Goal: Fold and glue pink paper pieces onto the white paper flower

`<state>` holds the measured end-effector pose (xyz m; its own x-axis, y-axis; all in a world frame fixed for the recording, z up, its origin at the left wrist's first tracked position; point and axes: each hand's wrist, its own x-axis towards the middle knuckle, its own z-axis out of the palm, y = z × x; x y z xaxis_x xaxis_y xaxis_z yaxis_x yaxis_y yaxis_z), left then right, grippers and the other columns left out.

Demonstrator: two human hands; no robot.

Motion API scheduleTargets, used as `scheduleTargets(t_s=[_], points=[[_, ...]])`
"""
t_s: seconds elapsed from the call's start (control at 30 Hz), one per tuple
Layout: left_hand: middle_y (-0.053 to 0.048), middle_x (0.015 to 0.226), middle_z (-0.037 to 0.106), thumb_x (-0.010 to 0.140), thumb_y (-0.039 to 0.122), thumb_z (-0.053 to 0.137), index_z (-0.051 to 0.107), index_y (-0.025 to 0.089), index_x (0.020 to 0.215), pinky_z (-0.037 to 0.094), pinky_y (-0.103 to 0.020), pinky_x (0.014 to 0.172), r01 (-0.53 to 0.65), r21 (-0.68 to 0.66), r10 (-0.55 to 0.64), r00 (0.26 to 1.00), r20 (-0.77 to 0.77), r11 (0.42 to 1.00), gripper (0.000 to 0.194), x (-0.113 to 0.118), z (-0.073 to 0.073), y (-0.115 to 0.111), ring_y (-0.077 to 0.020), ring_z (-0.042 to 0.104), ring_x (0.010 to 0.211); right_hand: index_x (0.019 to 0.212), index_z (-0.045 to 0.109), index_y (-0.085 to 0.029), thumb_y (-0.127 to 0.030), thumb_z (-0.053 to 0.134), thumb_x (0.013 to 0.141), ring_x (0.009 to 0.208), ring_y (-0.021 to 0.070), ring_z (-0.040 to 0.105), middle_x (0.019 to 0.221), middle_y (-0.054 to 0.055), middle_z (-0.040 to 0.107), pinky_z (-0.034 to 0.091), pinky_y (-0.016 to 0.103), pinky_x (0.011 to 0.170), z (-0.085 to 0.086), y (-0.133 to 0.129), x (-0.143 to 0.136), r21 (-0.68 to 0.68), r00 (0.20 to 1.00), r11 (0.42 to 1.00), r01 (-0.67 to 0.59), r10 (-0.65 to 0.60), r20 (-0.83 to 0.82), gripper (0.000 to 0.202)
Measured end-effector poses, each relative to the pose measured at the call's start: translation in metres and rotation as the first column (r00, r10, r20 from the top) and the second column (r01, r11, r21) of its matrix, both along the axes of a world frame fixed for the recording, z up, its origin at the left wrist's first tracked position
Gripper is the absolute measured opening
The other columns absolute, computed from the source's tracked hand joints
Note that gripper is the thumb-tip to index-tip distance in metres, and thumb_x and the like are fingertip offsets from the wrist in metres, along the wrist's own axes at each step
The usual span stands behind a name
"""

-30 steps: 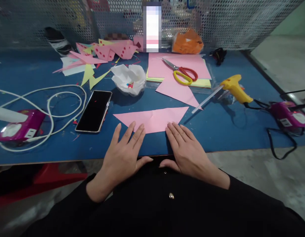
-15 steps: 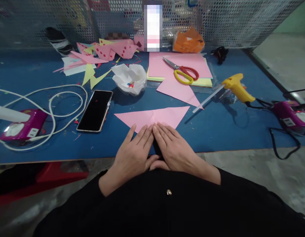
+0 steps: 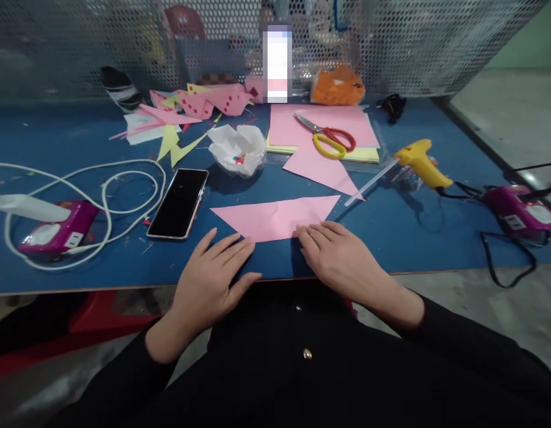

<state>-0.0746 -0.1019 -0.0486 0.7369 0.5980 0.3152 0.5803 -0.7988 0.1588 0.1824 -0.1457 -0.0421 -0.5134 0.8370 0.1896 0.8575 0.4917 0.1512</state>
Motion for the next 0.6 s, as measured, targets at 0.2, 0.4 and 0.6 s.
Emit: scheduleTargets(t_s=[0.2, 0.4, 0.6], points=[[-0.005, 0.099, 0.078, 0.095, 0.035, 0.058, 0.073, 0.022, 0.101, 0.054, -0.040, 0.084, -0.155, -0.131, 0.185, 0.947, 0.262, 0.979, 0.021, 0.017, 0.001, 0.009, -0.0230, 0.071, 0.096, 0.120, 0.066, -0.005, -0.003, 0.038, 0.093, 0.100, 0.0289, 0.068, 0.118, 0.021, 0.071, 0.053, 0.041, 0.082, 0.004, 0.029, -0.019, -0.038, 0.997, 0.999, -0.020, 0.023, 0.073, 0.038], [-0.002, 0.068, 0.073, 0.092, 0.043, 0.060, 0.071, 0.021, 0.072, 0.051, -0.029, 0.059, -0.104, -0.671, 0.471, 0.790, 0.392, 0.734, 0.032, 0.031, 0.010, 0.012, -0.0150, 0.066, 0.062, 0.114, 0.069, -0.003, -0.004, 0.039, 0.095, 0.091, 0.0265, 0.071, 0.110, 0.020, 0.074, 0.053, 0.038, 0.073, -0.005, 0.038, -0.022, 0.099, 0.997, 0.993, 0.070, -0.066, -0.043, 0.036], [-0.013, 0.105, 0.077, 0.085, 0.049, 0.066, 0.073, 0.018, 0.095, 0.053, -0.027, 0.054, 0.313, -0.935, 0.748, 0.577, 0.328, 0.168, 0.034, 0.058, 0.022, 0.033, -0.0202, 0.073, 0.077, 0.115, 0.069, -0.004, -0.009, 0.042, 0.097, 0.108, 0.0243, 0.070, 0.117, 0.015, 0.074, 0.053, 0.037, 0.091, 0.009, 0.044, -0.020, 0.501, 0.984, 0.865, -0.037, 0.118, -0.132, 0.033]])
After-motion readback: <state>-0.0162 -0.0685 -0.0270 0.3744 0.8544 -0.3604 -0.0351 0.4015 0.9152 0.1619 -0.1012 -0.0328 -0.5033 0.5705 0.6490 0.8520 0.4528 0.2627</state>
